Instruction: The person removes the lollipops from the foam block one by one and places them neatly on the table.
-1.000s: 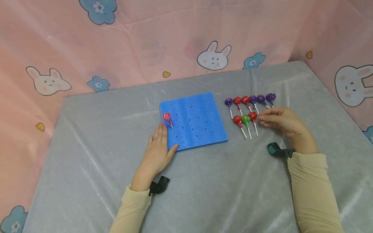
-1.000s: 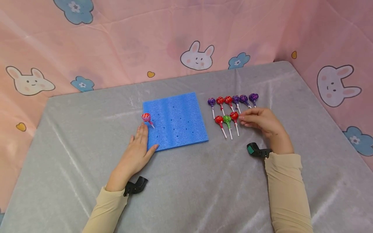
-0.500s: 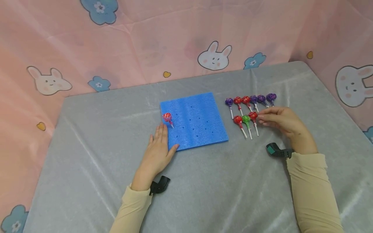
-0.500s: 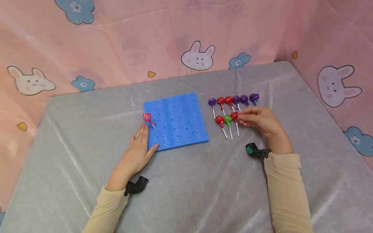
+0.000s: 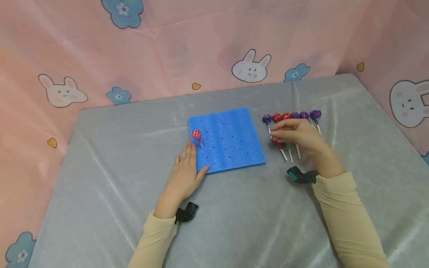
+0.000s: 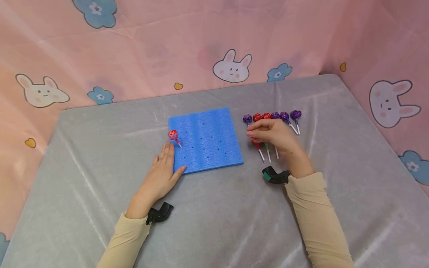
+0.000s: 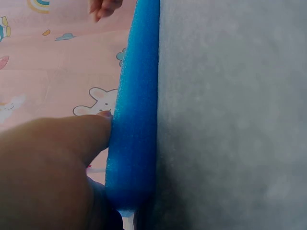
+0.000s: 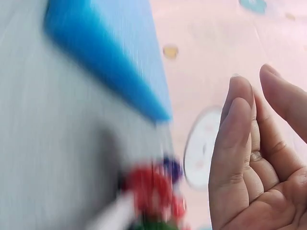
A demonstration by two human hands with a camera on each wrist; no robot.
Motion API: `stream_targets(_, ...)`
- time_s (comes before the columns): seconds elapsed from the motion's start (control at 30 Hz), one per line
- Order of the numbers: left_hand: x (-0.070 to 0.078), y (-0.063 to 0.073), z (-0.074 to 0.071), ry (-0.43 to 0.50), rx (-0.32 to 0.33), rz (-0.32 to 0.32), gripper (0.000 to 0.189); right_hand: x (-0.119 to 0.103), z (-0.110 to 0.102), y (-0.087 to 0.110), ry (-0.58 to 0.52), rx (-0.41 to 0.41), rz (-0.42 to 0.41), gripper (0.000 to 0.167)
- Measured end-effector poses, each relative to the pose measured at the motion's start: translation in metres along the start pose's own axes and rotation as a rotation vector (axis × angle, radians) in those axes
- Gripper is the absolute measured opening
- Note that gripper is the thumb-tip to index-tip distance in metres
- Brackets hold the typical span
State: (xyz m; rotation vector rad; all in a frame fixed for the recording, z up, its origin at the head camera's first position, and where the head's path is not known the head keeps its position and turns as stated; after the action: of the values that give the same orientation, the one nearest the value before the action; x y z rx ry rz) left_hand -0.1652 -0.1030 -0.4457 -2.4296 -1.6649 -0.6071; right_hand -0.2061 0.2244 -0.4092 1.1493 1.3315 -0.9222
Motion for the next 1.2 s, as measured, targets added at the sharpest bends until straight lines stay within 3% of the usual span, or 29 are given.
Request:
stream_targets(0.23,0.000,0.000,0.000,-0.007,-0.013,-0.011,0.077,-0.008,0.046,-0.023,0.032,-0.055,0.033,0.019)
stream_targets(0.5,0.000,-0.001,0.000,0.000,-0.007,-0.008,0.078,-0.011,0.098,-0.045,0.039,-0.127,-0.008,0.026)
stream_targets(0.83,-0.001,0.000,0.000,0.010,-0.005,-0.016,0.078,-0.011,0.153,-0.067,-0.082,0.015,-0.021,0.028)
stream_targets(1.2,-0.001,-0.001,-0.001,0.006,-0.009,-0.012,0.077,0.000,0.179,-0.072,-0.136,0.004,-0.097,0.036)
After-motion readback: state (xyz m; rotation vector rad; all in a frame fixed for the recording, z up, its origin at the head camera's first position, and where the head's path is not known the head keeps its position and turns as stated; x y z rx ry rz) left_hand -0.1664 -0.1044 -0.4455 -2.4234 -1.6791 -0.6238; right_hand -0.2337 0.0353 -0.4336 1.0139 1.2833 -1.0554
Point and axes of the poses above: each hand's wrist, its own y-axis away from the middle knuckle, its own z-axis out of the palm, x = y × z, the point moved 3 cm from there along -y, towards the middle knuckle, and after that the axes turned 1 degree about -z, right-handed, at the moved point
